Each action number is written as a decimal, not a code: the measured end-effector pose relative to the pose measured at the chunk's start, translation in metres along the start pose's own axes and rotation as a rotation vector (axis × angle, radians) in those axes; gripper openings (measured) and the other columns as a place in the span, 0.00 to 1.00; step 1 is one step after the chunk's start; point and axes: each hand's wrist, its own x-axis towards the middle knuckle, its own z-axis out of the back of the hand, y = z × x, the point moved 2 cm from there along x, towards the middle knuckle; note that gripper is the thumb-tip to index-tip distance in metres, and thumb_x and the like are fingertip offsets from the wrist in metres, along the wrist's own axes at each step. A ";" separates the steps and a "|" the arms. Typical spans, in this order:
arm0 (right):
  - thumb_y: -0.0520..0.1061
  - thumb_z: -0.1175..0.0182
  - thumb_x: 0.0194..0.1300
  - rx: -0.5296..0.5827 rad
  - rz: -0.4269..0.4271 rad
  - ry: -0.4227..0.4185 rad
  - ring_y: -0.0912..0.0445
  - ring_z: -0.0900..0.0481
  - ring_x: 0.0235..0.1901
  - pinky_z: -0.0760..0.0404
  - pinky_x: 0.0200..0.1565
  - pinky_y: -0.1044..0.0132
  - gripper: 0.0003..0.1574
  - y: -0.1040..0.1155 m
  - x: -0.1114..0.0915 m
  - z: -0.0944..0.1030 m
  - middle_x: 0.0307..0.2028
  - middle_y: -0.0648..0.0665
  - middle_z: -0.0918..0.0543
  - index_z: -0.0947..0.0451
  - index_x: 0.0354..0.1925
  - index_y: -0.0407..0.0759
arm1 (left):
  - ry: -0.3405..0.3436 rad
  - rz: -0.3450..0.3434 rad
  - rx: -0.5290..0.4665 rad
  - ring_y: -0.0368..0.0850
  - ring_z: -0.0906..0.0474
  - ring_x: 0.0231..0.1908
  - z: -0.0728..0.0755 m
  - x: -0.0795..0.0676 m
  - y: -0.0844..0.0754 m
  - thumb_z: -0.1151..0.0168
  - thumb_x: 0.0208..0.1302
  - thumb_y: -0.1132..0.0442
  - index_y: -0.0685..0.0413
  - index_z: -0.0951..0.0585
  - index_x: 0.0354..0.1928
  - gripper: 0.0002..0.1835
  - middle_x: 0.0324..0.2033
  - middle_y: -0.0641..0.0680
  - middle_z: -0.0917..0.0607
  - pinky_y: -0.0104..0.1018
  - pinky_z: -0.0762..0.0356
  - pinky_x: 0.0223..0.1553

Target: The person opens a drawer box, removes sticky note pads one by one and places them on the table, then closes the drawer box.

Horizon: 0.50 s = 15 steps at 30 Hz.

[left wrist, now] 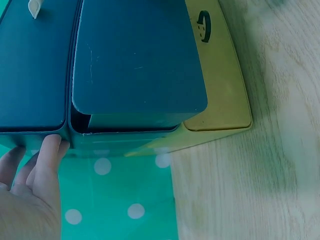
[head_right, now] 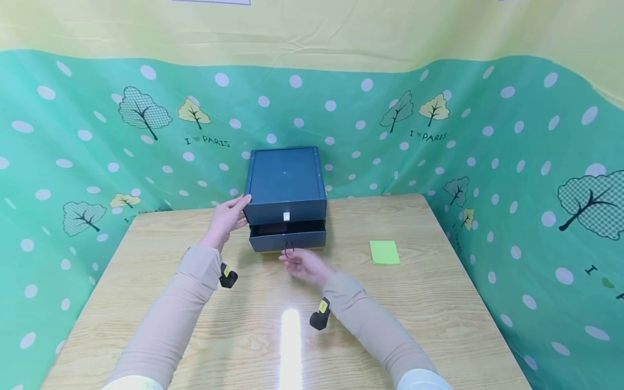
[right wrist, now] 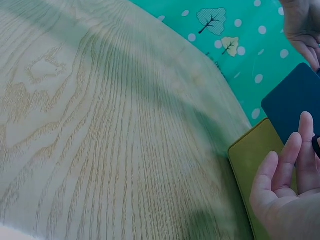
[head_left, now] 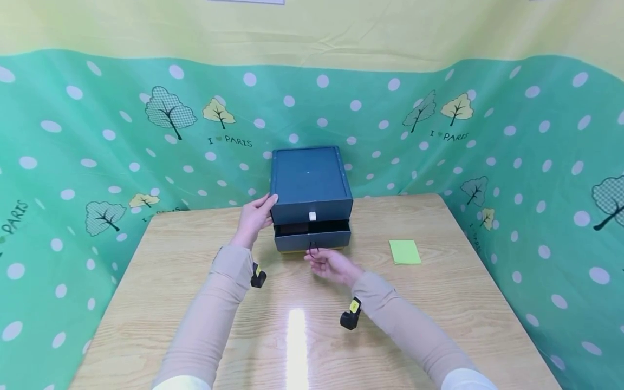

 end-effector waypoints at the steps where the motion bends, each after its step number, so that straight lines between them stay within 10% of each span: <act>1: 0.37 0.59 0.72 -0.004 0.003 0.005 0.59 0.23 0.38 0.43 0.70 0.48 0.17 0.000 0.000 0.000 0.34 0.51 0.17 0.31 0.54 0.34 | 0.000 0.000 0.002 0.52 0.30 0.63 0.000 0.000 0.000 0.42 0.63 0.42 0.42 0.35 0.69 0.34 0.67 0.57 0.32 0.44 0.26 0.59; 15: 0.38 0.59 0.72 -0.042 -0.010 0.014 0.59 0.22 0.39 0.39 0.68 0.51 0.20 -0.004 -0.005 0.000 0.33 0.52 0.17 0.34 0.58 0.31 | -0.005 -0.015 -0.010 0.53 0.30 0.63 0.000 -0.001 0.000 0.42 0.63 0.42 0.43 0.35 0.69 0.34 0.67 0.57 0.33 0.44 0.27 0.60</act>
